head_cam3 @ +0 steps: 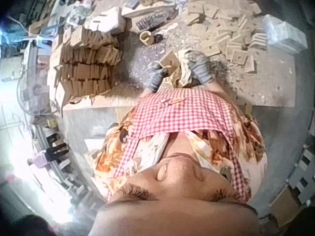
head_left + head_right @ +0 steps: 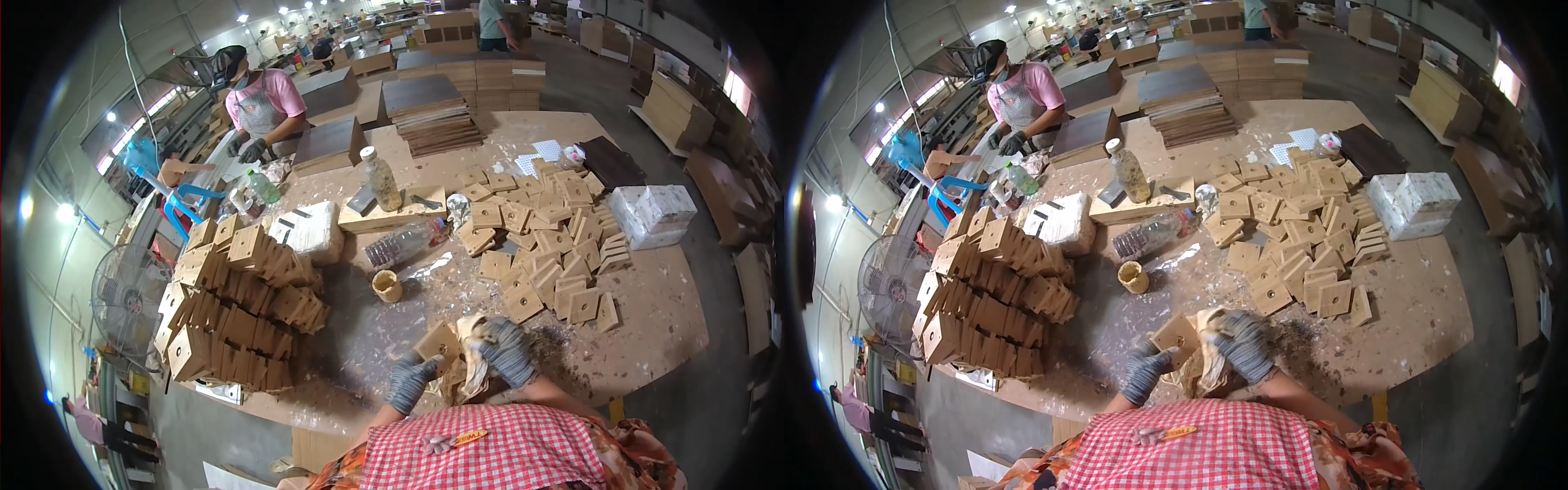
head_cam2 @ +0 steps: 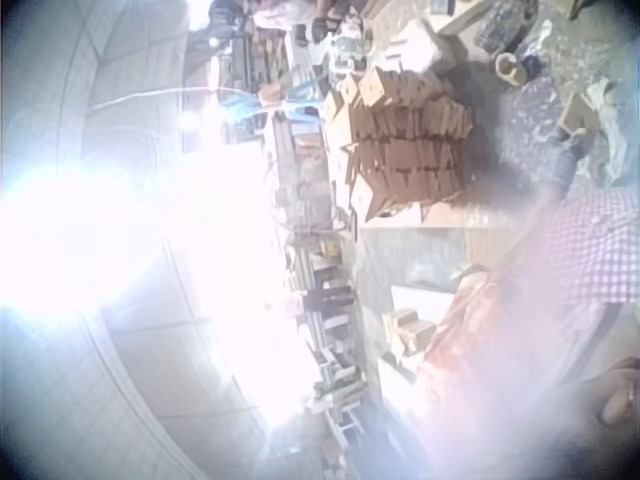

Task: The person handles and stacks small wooden components by hand on a workbench, using a small brush to apply a substance to the surfaces of the pieces.

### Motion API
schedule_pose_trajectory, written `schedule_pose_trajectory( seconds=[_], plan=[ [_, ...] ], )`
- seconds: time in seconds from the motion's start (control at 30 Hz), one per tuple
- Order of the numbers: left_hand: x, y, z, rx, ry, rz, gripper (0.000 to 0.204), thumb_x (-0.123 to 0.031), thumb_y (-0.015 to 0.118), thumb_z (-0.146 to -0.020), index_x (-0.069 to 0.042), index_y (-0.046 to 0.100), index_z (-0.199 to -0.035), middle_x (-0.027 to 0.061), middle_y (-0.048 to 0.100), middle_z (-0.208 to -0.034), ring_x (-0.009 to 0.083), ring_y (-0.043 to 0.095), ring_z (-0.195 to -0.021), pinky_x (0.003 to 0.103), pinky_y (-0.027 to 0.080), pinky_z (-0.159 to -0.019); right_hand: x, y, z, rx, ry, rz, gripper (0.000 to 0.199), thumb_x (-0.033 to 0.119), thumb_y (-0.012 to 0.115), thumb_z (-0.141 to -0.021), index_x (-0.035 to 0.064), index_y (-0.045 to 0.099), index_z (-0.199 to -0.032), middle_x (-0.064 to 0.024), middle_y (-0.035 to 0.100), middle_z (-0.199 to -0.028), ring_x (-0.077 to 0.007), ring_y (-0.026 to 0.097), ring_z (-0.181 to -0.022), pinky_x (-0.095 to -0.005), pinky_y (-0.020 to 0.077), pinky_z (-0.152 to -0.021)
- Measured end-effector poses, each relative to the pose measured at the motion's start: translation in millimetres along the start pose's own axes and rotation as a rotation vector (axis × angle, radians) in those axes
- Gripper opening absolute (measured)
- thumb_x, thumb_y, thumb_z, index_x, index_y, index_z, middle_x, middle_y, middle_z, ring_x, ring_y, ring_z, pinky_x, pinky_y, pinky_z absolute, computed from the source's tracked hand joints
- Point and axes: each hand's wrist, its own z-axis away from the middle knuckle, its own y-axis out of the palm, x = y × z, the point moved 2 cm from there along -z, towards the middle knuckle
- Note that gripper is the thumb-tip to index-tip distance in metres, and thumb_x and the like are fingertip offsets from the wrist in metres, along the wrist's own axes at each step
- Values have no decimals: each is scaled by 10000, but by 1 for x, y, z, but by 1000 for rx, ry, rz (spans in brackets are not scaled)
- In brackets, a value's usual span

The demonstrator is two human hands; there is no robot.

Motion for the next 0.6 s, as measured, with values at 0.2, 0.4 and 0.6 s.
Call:
schedule_pose_trajectory(
  seconds=[0.2, 0.4, 0.6],
  plan=[
    [2, -6, -2, -33, 152, -278, 261, -141, 683, -819, 35, 633, -1005, 64, 661, -865, 109, 570, -758, 249, 478, -654, -6, 17, 1, 62, 111, 107, 210, 237, 667, -800, 43, 646, -879, -108, 630, -894, -203, 589, -826, -343, 475, -760],
    [-18, -9, 2, -16, 187, -131, 300, -111, 667, -816, 39, 591, -1064, 71, 651, -871, 122, 586, -743, 262, 492, -657, 0, 2, 3, 14, 117, 48, 225, 211, 684, -775, 22, 631, -886, -107, 629, -854, -210, 590, -775, -327, 472, -736],
    [-18, -8, 4, 177, -120, 74, 417, -135, 661, -793, 12, 545, -1165, 98, 636, -1017, 186, 623, -906, 303, 530, -777, 39, 19, 6, 120, -57, 148, 194, 244, 655, -794, 64, 628, -862, -80, 603, -830, -207, 571, -773, -352, 464, -736]
  ],
)
